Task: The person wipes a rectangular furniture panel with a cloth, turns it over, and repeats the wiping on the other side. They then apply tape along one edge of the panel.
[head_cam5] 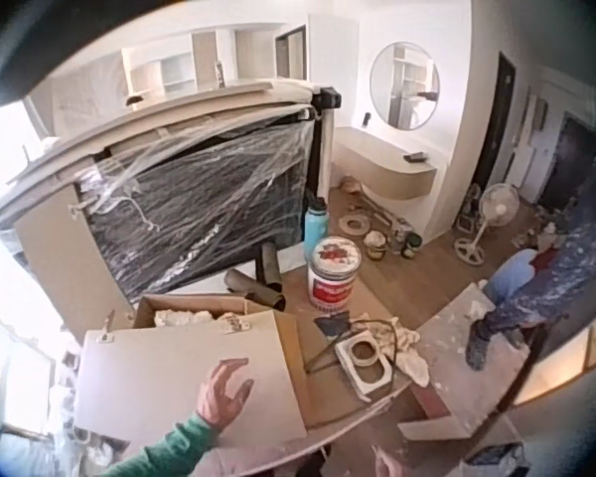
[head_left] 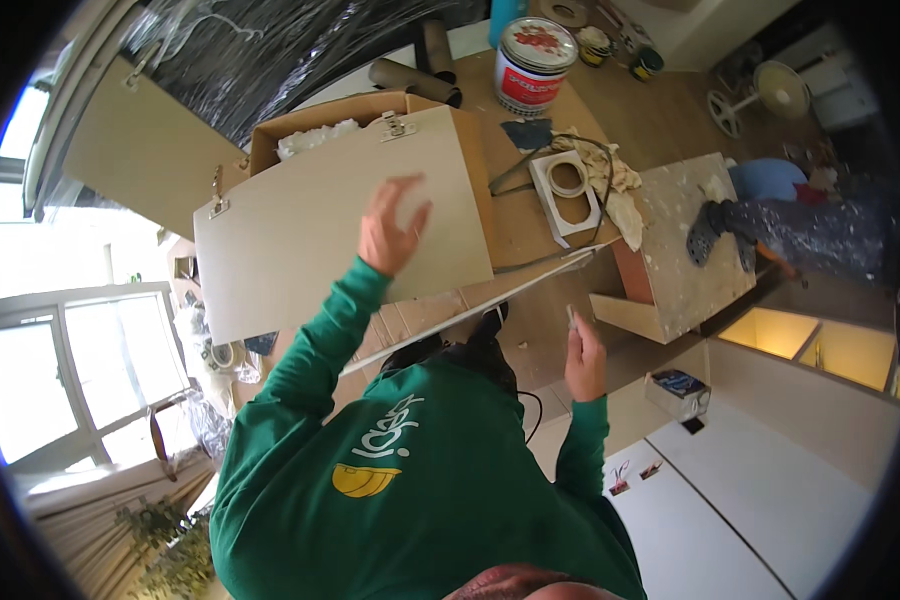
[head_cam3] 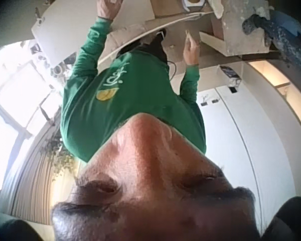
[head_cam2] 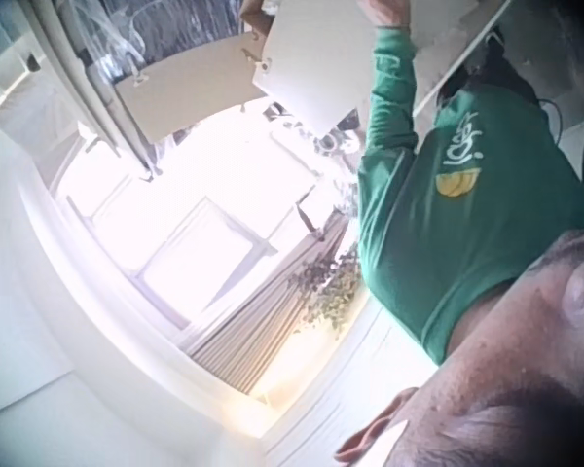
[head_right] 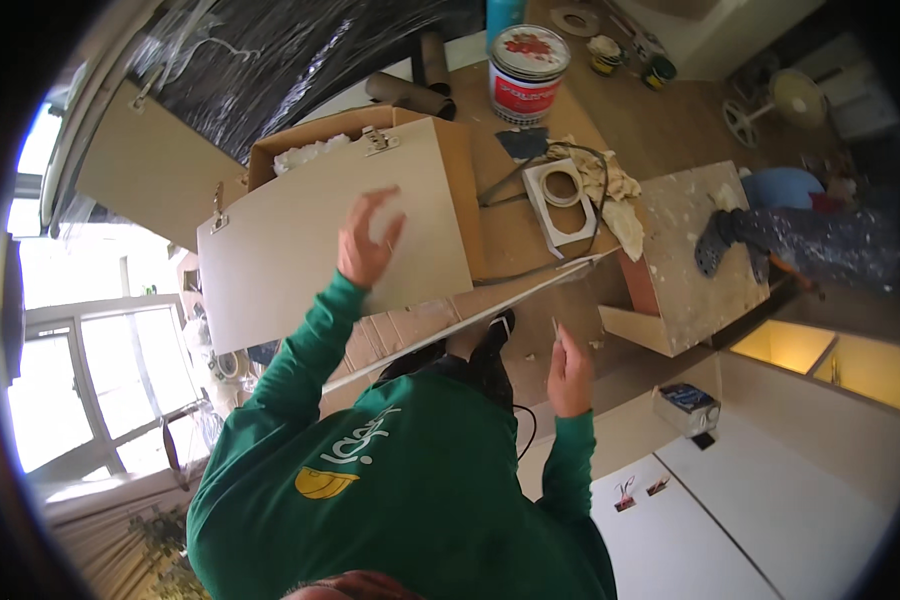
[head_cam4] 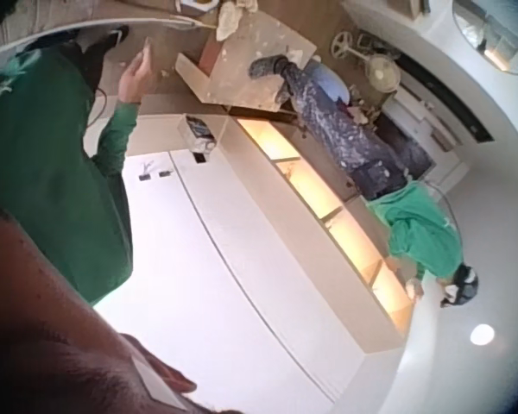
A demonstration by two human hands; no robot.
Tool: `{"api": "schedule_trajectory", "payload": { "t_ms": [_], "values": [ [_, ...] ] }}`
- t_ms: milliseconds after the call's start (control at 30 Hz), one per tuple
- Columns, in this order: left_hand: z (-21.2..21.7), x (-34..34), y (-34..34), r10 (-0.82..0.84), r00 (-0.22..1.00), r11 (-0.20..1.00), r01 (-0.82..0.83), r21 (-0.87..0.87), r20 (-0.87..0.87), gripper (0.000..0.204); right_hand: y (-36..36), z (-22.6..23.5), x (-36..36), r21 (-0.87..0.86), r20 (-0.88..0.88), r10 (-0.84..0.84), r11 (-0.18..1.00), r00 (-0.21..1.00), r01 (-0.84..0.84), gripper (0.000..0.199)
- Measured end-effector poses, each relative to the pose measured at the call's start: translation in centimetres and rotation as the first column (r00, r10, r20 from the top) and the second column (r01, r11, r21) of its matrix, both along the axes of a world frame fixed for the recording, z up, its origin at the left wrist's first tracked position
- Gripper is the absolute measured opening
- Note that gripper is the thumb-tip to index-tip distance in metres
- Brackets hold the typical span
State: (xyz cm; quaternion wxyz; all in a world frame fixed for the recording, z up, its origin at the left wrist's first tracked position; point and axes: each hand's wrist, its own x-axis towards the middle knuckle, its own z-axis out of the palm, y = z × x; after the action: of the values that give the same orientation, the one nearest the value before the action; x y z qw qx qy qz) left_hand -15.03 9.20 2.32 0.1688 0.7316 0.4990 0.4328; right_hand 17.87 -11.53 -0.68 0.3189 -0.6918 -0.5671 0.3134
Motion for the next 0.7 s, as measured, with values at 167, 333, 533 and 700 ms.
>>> {"api": "schedule_trajectory", "payload": {
  "t_ms": [167,333,533,700],
  "values": [
    [-4.8,-9.1,8.2,0.375,0.82,0.926,-0.358,0.122,-0.432,0.069,10.1,2.7,0.2,0.255,0.237,0.166,0.94,0.957,-0.226,0.04],
    [-4.3,-11.2,11.6,0.204,0.823,0.948,-0.302,-0.103,-0.53,0.072,15.5,-1.4,-6.4,0.032,-0.363,-0.044,0.998,0.931,0.06,0.047],
    [-3.6,-12.1,11.2,0.1,0.894,0.962,-0.2,-0.188,-0.438,0.06,12.3,-4.0,-14.5,0.09,-0.049,-0.049,0.995,0.998,0.053,0.044],
    [-3.0,-12.6,13.0,-0.056,0.922,0.845,-0.16,-0.509,-0.384,0.056,8.8,-1.6,-15.9,0.098,0.1,-0.025,0.995,0.995,0.015,0.043]
  ]
}}
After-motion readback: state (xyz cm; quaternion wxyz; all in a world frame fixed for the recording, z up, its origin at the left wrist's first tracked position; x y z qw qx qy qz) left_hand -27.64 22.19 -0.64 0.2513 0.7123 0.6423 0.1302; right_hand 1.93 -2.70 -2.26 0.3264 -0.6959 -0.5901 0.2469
